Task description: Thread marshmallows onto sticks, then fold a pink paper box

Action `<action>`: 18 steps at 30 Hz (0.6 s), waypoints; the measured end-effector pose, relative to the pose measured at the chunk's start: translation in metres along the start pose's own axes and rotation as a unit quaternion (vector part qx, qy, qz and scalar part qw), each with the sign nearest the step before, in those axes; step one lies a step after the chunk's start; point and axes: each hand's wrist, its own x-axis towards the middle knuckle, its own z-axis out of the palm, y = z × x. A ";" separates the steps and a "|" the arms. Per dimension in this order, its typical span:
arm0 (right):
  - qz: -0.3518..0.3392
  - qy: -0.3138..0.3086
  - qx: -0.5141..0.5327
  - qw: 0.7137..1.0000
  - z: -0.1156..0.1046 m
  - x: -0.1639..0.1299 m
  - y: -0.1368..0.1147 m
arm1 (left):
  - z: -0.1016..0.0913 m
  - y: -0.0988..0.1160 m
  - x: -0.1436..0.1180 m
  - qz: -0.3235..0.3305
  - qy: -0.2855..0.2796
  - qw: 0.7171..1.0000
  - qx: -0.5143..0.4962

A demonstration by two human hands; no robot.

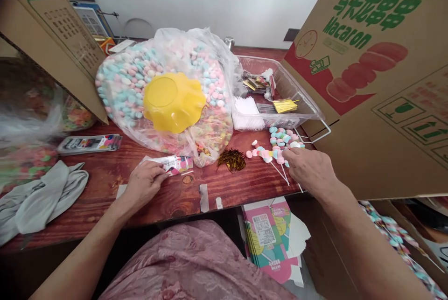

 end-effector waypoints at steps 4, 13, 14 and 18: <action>-0.053 -0.053 -0.042 0.996 -0.015 0.017 0.003 | 0.000 0.000 -0.001 -0.019 0.000 1.000 -0.020; -0.108 -0.079 -0.068 0.989 -0.032 0.038 0.001 | 0.001 0.004 -0.001 -0.025 0.016 0.999 -0.023; -0.112 -0.074 -0.069 0.988 -0.032 0.039 0.001 | 0.001 0.004 -0.001 -0.024 0.016 0.999 -0.023; -0.138 -0.015 -0.053 0.989 -0.023 0.044 0.003 | 0.002 0.003 -0.001 -0.022 0.018 0.999 -0.018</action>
